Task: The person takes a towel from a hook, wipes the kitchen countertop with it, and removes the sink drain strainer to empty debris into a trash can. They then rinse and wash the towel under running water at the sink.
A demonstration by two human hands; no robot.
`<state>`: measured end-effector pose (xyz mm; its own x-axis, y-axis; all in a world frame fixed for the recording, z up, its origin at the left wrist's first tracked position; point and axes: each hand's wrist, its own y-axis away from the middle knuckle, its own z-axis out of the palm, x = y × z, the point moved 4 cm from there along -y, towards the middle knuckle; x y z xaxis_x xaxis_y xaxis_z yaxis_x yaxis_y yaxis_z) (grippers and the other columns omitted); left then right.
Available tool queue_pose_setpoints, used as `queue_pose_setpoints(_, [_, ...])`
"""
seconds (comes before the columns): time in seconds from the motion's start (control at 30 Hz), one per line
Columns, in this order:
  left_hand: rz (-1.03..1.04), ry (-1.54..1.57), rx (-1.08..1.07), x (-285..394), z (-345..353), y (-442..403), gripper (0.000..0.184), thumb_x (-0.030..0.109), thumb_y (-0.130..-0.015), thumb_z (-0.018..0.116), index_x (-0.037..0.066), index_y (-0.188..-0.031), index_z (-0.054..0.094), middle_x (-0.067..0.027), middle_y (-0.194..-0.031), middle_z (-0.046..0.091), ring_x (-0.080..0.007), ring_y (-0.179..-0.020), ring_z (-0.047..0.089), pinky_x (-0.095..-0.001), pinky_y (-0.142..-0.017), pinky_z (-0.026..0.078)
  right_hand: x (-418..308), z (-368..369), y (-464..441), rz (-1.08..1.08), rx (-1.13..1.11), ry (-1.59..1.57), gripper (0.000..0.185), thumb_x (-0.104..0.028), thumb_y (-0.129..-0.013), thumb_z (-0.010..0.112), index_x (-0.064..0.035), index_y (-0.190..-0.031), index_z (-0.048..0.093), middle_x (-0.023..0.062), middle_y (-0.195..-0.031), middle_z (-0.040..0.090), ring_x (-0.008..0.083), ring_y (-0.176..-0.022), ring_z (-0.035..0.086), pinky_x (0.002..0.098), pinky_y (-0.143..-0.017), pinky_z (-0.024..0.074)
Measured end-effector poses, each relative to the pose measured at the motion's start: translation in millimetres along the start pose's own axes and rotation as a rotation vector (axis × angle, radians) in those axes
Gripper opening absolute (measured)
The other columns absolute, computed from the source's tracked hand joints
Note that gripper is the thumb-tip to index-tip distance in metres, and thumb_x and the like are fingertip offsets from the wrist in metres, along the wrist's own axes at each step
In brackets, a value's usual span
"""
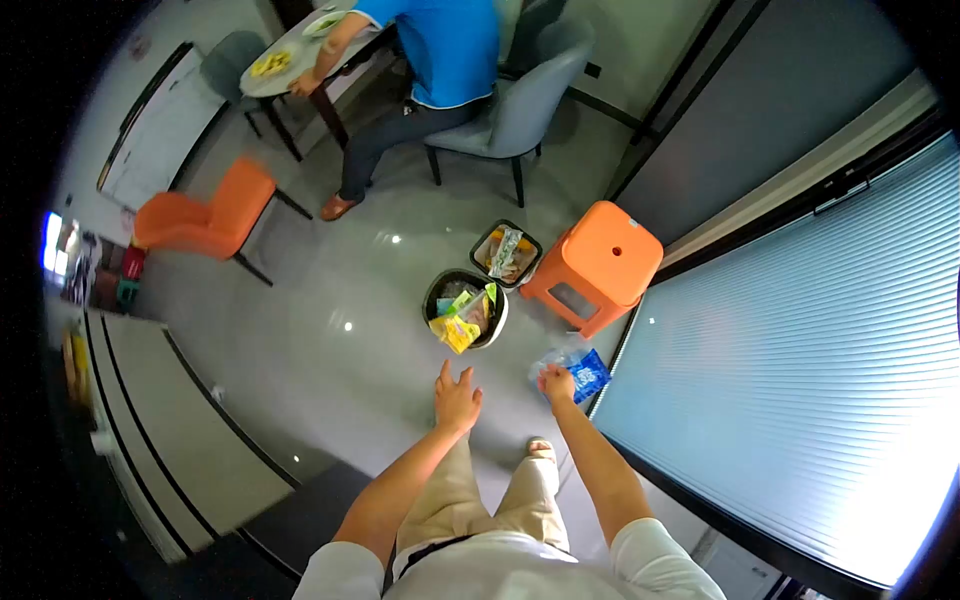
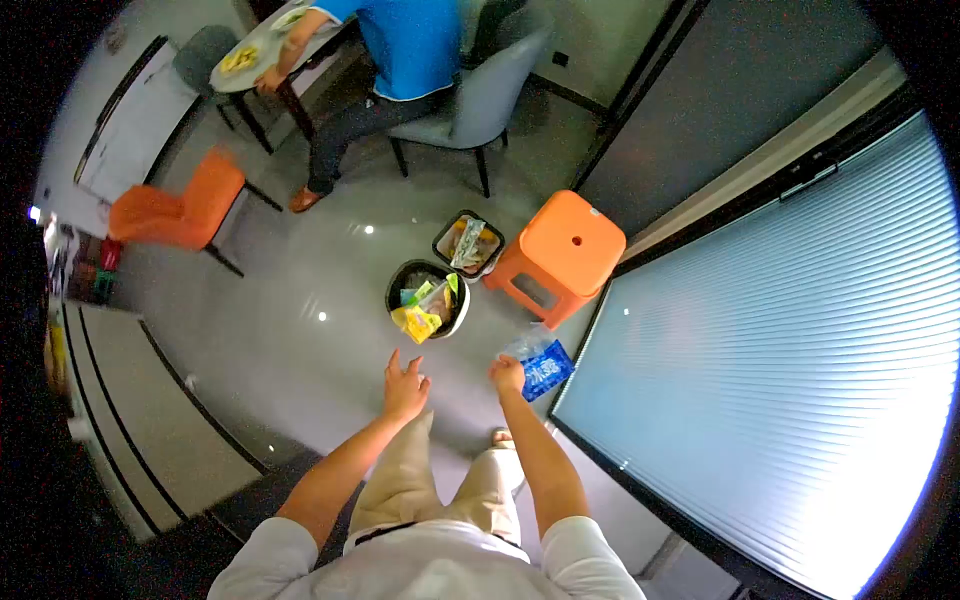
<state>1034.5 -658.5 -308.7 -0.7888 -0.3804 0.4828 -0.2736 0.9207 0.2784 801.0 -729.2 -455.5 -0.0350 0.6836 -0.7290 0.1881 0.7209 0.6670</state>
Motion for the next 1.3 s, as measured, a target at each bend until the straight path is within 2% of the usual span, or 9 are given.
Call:
queue_pose_setpoints(0.1, [0.056, -0.013, 0.011, -25.0, -14.4, -57.8, 0.049, 0.021, -0.082, 0.063, 0.010, -0.128, 0.049, -0.0235, -0.143, 0.023, -0.0429, -0.125, 0.032, -0.0494, -0.102, 0.033, 51.0, 38.3, -48.1, 0.087, 0.015, 0.138, 0.012, -0.008, -0.079, 0.062, -0.0043, -0.089, 0.066, 0.0077, -0.073, 0.064, 0.0163, -0.062, 0.062, 0.0294, -0.052, 0.0507])
queue_pose_setpoints(0.13, [0.076, -0.018, 0.011, -33.5, -14.8, -75.0, 0.049, 0.021, -0.082, 0.064, 0.010, -0.128, 0.049, -0.0237, -0.143, 0.023, -0.0429, -0.125, 0.032, -0.0494, -0.102, 0.033, 62.2, 51.0, -68.2, -0.084, 0.052, 0.647, 0.010, -0.015, -0.078, 0.063, -0.0061, -0.076, 0.067, 0.0079, -0.071, 0.065, 0.0205, -0.059, 0.062, 0.0324, -0.052, 0.0498])
queue_pose_setpoints(0.23, [0.109, -0.017, 0.007, -62.5, -1.7, -114.7, 0.050, 0.018, -0.081, 0.064, 0.010, -0.128, 0.048, -0.0252, -0.142, 0.023, -0.0431, -0.125, 0.033, -0.0490, -0.101, 0.033, 148.3, 94.7, -130.2, 0.016, 0.179, 0.439, 0.020, -0.024, -0.077, 0.062, -0.0049, -0.078, 0.067, 0.0114, -0.077, 0.067, 0.0275, -0.066, 0.065, 0.0366, -0.060, 0.0515])
queue_pose_setpoints(0.37, [0.138, 0.042, -0.002, -76.5, 33.4, -149.2, 0.050, 0.016, -0.082, 0.064, 0.010, -0.129, 0.046, -0.0269, -0.143, 0.022, -0.0434, -0.124, 0.033, -0.0479, -0.103, 0.031, 108.1, 135.3, -130.2, 0.103, 0.101, 0.632, 0.035, -0.034, -0.077, 0.063, -0.0052, -0.097, 0.066, 0.0197, -0.097, 0.067, 0.0369, -0.096, 0.063, 0.0426, -0.084, 0.0486])
queue_pose_setpoints(0.67, [0.153, 0.154, -0.038, -111.7, 95.5, -159.3, 0.049, 0.010, -0.085, 0.059, 0.011, -0.132, 0.044, -0.0231, -0.145, 0.018, -0.0417, -0.123, 0.033, -0.0469, -0.103, 0.031, 193.1, 214.1, -233.8, 0.188, -0.002, 0.517, 0.065, -0.049, -0.076, 0.066, 0.0076, -0.107, 0.057, 0.0292, -0.108, 0.060, 0.0401, -0.107, 0.057, 0.0422, -0.091, 0.0456])
queue_pose_setpoints(0.77, [0.140, 0.117, -0.036, -126.5, 108.1, -166.7, 0.049, 0.011, -0.086, 0.059, 0.011, -0.132, 0.044, -0.0225, -0.145, 0.018, -0.0412, -0.122, 0.035, -0.0465, -0.102, 0.033, 221.2, 233.0, -264.0, 0.170, 0.061, 0.487, 0.066, -0.048, -0.075, 0.068, 0.0070, -0.110, 0.056, 0.0279, -0.108, 0.061, 0.0406, -0.107, 0.057, 0.0429, -0.091, 0.0458])
queue_pose_setpoints(0.93, [0.173, 0.050, -0.073, -120.9, 115.6, -167.4, 0.047, 0.015, -0.087, 0.059, 0.011, -0.131, 0.045, -0.0213, -0.145, 0.018, -0.0394, -0.122, 0.035, -0.0458, -0.100, 0.035, 294.2, 246.7, -311.5, 0.229, 0.147, 0.364, 0.053, -0.040, -0.071, 0.073, 0.0048, -0.094, 0.058, 0.0213, -0.086, 0.066, 0.0330, -0.077, 0.067, 0.0410, -0.072, 0.0537])
queue_pose_setpoints(1.17, [0.299, 0.045, -0.052, -112.4, 117.6, -123.4, 0.047, 0.016, -0.086, 0.061, 0.012, -0.131, 0.045, -0.0217, -0.144, 0.021, -0.0384, -0.122, 0.036, -0.0464, -0.101, 0.033, 244.5, 187.3, -154.6, 0.095, 0.318, 0.414, 0.038, -0.028, -0.067, 0.069, 0.0028, -0.085, 0.057, 0.0205, -0.081, 0.063, 0.0290, -0.068, 0.065, 0.0404, -0.066, 0.0544])
queue_pose_setpoints(1.3, [0.240, 0.089, -0.244, -66.6, 105.8, -78.6, 0.049, 0.011, -0.084, 0.063, 0.007, -0.129, 0.046, -0.0227, -0.145, 0.018, -0.0389, -0.124, 0.034, -0.0452, -0.103, 0.031, 287.3, 75.8, -48.0, 0.502, 0.231, -0.327, 0.021, -0.010, -0.073, 0.063, 0.0023, -0.087, 0.052, 0.0161, -0.082, 0.062, 0.0262, -0.065, 0.065, 0.0389, -0.058, 0.0606])
